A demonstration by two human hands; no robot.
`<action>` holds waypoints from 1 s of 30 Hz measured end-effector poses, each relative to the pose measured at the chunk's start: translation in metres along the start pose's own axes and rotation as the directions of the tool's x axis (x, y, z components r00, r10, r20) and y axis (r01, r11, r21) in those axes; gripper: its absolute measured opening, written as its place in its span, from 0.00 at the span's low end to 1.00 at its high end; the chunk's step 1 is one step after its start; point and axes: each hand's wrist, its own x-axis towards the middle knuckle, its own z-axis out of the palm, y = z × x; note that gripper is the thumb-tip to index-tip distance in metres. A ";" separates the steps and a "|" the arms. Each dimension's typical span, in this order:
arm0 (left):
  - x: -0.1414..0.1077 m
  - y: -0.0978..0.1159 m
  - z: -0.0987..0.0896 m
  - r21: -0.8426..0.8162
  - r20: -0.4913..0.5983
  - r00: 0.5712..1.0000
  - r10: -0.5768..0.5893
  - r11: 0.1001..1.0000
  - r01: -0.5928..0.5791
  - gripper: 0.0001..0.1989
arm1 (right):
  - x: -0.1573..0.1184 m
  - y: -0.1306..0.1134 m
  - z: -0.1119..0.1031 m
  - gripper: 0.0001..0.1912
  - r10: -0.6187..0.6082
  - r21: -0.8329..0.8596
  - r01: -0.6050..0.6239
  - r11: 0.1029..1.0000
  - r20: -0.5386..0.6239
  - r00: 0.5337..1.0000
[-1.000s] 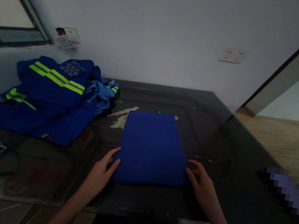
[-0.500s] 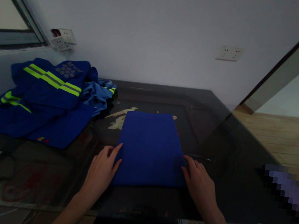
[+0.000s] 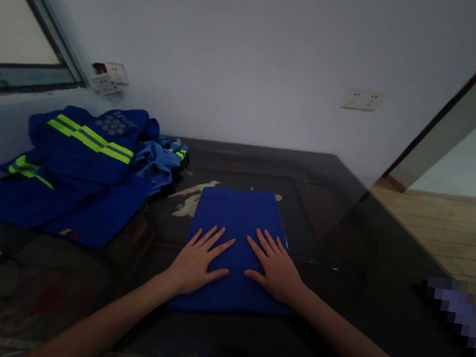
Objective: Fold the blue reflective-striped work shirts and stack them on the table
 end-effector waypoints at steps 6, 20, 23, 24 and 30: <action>-0.007 -0.011 0.001 0.041 -0.038 0.994 -0.103 0.994 0.104 0.35 | -0.012 0.020 0.002 0.37 0.082 -0.014 -0.083 0.996 -0.062 0.995; -0.016 0.025 -0.008 -0.101 0.073 0.979 0.193 0.977 -0.185 0.41 | -0.021 -0.015 -0.006 0.45 -0.169 0.078 0.167 0.983 0.026 0.985; -0.017 0.021 -0.005 -0.093 0.083 0.979 0.186 0.980 -0.178 0.44 | -0.022 -0.013 -0.005 0.45 -0.165 0.081 0.162 0.983 0.034 0.986; -0.017 0.020 -0.005 -0.090 0.086 0.979 0.184 0.980 -0.177 0.45 | -0.023 -0.013 -0.005 0.45 -0.163 0.080 0.160 0.984 0.036 0.986; -0.018 0.019 -0.008 -0.110 0.111 0.973 0.202 0.976 -0.190 0.54 | -0.024 -0.009 -0.011 0.48 -0.186 0.132 0.175 0.976 0.073 0.980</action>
